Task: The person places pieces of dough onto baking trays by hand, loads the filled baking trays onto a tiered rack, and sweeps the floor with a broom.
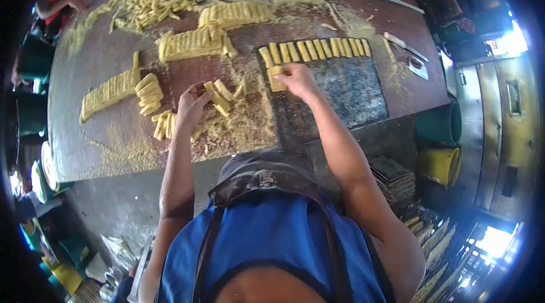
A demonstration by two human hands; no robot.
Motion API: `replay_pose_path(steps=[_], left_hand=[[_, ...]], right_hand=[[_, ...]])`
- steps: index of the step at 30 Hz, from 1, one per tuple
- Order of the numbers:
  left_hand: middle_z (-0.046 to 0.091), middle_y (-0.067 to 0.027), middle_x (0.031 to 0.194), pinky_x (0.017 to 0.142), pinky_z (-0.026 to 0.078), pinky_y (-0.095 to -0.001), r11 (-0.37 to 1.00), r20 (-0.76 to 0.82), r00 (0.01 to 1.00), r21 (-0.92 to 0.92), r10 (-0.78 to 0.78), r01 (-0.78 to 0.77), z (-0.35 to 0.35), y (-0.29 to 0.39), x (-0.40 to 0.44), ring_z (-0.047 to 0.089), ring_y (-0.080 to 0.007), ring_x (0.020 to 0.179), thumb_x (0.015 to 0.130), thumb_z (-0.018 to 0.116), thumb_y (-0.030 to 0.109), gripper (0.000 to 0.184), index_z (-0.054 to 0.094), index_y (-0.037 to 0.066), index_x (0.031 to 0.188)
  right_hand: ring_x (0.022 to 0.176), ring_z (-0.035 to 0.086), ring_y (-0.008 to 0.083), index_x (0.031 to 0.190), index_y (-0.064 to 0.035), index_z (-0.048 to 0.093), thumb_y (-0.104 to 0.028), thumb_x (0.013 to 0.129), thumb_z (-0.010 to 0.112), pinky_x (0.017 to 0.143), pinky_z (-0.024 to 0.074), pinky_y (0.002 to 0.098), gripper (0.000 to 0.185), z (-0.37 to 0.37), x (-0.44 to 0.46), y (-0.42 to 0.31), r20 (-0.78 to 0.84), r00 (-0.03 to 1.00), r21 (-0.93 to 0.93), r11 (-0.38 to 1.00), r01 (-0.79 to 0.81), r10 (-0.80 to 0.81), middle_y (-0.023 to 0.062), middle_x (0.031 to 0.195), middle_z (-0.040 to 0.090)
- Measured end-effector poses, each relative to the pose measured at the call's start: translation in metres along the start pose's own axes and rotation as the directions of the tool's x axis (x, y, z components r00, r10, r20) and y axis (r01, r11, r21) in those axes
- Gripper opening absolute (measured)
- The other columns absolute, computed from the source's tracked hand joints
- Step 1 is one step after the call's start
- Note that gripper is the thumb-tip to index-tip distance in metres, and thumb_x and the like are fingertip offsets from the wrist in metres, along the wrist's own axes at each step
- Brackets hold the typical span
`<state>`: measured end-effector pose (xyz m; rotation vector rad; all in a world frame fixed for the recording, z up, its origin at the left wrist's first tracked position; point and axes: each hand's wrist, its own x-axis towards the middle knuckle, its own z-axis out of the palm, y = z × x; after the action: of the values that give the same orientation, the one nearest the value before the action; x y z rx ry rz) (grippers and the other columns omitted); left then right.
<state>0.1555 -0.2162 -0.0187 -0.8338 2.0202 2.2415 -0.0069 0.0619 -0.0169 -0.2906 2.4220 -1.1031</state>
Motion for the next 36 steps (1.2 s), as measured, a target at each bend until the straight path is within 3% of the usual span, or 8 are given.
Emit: replay_pose_path(steps=[6,11,13,21,29,31,33,36], left_hand=[[0.07,-0.0151,0.112,0.082,0.057,-0.0372,0.84,0.226,0.974,0.53,-0.004,-0.119,0.126,0.038,0.017,0.071,-0.0245,0.092,0.094,0.063,0.03,0.041,0.063,0.004,0.126],[0.069,-0.0182,0.111,0.09,0.053,-0.044,0.687,0.24,0.971,0.707,-0.011,-0.167,0.203,0.026,0.051,0.068,-0.0338,0.101,0.087,0.067,0.036,0.04,0.067,0.015,0.121],[0.07,-0.0184,0.108,0.088,0.053,-0.0467,0.542,0.14,0.976,0.814,0.167,-0.209,0.215,0.019,0.058,0.068,-0.035,0.102,0.086,0.067,0.034,0.038,0.066,0.013,0.118],[0.069,-0.009,0.105,0.089,0.052,-0.0435,0.19,0.299,0.881,0.903,0.368,-0.386,0.22,0.011,0.018,0.065,-0.029,0.101,0.082,0.076,0.033,0.046,0.066,0.015,0.123],[0.07,-0.0085,0.106,0.087,0.054,-0.0417,0.308,0.154,0.8,0.868,0.58,-0.391,0.207,0.01,0.002,0.067,-0.0259,0.099,0.081,0.078,0.028,0.039,0.07,0.016,0.117],[0.069,-0.0076,0.117,0.09,0.055,-0.0376,0.542,-0.054,0.89,0.81,0.452,-0.226,0.175,0.015,-0.006,0.066,-0.0234,0.104,0.084,0.076,0.032,0.04,0.068,0.014,0.119],[0.072,-0.0071,0.11,0.079,0.059,-0.033,0.413,-0.191,0.813,0.908,0.55,-0.066,0.108,-0.012,-0.006,0.07,-0.0207,0.093,0.089,0.071,0.03,0.031,0.069,0.015,0.117],[0.072,-0.0121,0.113,0.092,0.052,-0.0397,0.496,-0.47,0.874,0.791,0.12,0.357,0.046,0.007,-0.016,0.067,-0.0279,0.107,0.08,0.079,0.042,0.05,0.069,0.008,0.116]], right_hand=[[0.067,0.07,0.0199,0.095,-0.0018,0.072,-0.026,0.077,0.084,0.064,0.0576,0.033,0.032,-0.04,0.014,0.024,-0.095,0.968,-0.1,0.965,-0.243,0.234,0.0122,0.077,0.072],[0.053,0.065,0.0161,0.085,-0.0015,0.071,-0.027,0.077,0.082,0.052,0.0544,0.0325,0.029,-0.05,0.022,0.043,-0.053,0.999,-0.258,0.966,-0.006,-0.008,0.0078,0.061,0.066],[0.056,0.065,0.0156,0.089,-0.0008,0.07,-0.024,0.079,0.08,0.052,0.0535,0.0316,0.027,-0.065,0.016,0.036,0.018,0.992,0.004,0.992,-0.122,0.122,0.0087,0.065,0.068],[0.069,0.07,0.0233,0.092,-0.0051,0.071,-0.021,0.075,0.084,0.067,0.0553,0.0368,0.027,-0.077,0.036,0.076,0.055,0.989,-0.095,0.985,0.144,-0.139,0.0132,0.078,0.072],[0.069,0.07,0.0212,0.088,-0.0041,0.071,-0.026,0.084,0.076,0.064,0.0537,0.035,0.023,-0.084,0.03,0.06,-0.04,0.976,-0.126,0.97,0.208,-0.214,0.011,0.078,0.072],[0.067,0.069,0.0187,0.093,-0.0054,0.072,-0.026,0.088,0.07,0.062,0.0542,0.033,0.022,-0.077,0.028,0.053,-0.088,0.944,-0.051,0.948,0.313,-0.317,0.0113,0.083,0.074],[0.061,0.067,0.0133,0.097,-0.0065,0.073,-0.024,0.09,0.068,0.055,0.055,0.0293,0.019,-0.063,0.03,0.044,0.067,0.944,-0.171,0.928,0.33,-0.323,0.0096,0.084,0.074],[0.052,0.061,0.0075,0.098,-0.0083,0.074,-0.02,0.093,0.064,0.046,0.0516,0.0226,0.016,-0.025,0.02,-0.006,0.146,0.918,-0.125,0.914,0.387,-0.369,0.0072,0.087,0.075]])
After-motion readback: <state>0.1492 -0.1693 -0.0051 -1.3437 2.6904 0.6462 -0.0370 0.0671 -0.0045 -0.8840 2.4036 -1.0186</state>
